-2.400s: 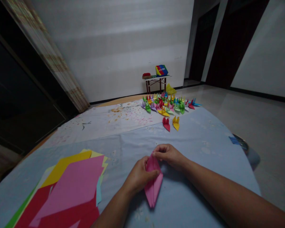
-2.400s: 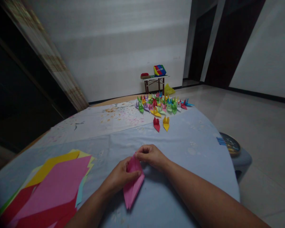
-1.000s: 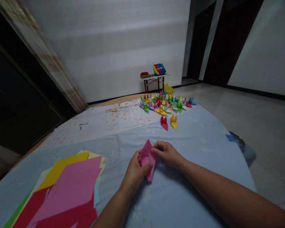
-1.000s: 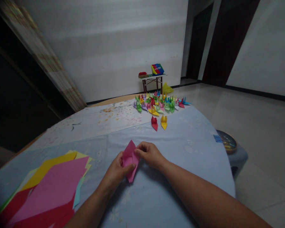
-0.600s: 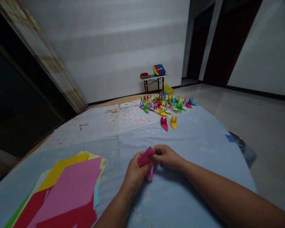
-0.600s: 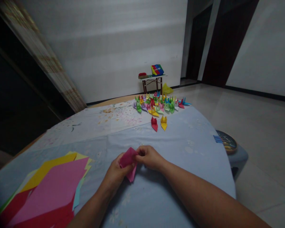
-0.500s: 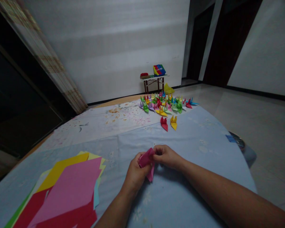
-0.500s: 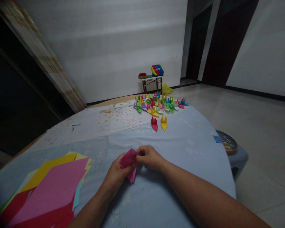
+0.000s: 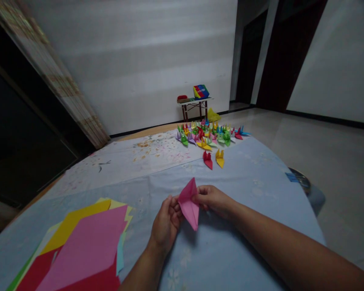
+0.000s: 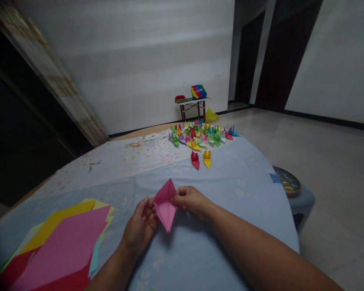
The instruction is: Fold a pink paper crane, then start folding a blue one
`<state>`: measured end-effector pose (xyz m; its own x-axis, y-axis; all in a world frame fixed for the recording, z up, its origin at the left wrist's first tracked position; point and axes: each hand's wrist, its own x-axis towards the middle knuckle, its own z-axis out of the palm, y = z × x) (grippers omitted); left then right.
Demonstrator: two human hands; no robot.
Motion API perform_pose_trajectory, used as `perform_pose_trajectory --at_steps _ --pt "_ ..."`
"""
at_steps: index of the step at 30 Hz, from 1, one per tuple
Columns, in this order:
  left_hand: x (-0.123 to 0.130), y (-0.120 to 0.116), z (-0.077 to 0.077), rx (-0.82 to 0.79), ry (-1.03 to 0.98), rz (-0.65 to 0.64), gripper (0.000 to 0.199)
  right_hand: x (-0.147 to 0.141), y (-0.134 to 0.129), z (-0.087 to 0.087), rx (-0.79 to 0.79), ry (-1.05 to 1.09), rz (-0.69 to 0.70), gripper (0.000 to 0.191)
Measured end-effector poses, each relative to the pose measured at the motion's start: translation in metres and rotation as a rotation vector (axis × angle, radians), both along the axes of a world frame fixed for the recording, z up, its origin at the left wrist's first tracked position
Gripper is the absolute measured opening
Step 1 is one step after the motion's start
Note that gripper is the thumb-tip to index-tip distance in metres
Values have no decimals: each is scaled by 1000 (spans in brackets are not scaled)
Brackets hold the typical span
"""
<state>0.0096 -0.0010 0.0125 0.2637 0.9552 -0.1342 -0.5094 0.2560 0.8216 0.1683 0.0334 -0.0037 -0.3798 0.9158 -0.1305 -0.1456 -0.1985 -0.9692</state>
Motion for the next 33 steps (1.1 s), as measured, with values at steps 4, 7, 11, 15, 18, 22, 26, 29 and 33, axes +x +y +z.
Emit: perform_pose_trajectory --at_steps 4,7,11,15,18,22,26,29,33 --pt "-1 0 -1 69 88 -40 23 -1 -2 3 -6 -19 4 15" --pt "-1 0 -2 92 139 -82 25 -1 -2 4 2 -52 14 15" --pt "-3 2 -7 74 198 -63 24 -1 -1 2 21 -91 26 15" --pt "-4 3 -10 40 280 -29 24 -2 -1 -1 30 -115 34 18" --pt "-4 4 -11 18 339 -1 26 -2 -1 -2 40 -150 37 18" --pt "-5 5 -14 27 418 21 30 -2 -1 -4 76 -203 54 19" --pt "-7 6 -12 78 589 34 29 -1 -1 -6 170 -275 49 24" --pt "-8 5 -9 170 745 58 25 -1 -2 -7 231 -359 43 27" --pt "-9 3 -10 305 980 63 24 0 -3 -7 313 -525 60 26"
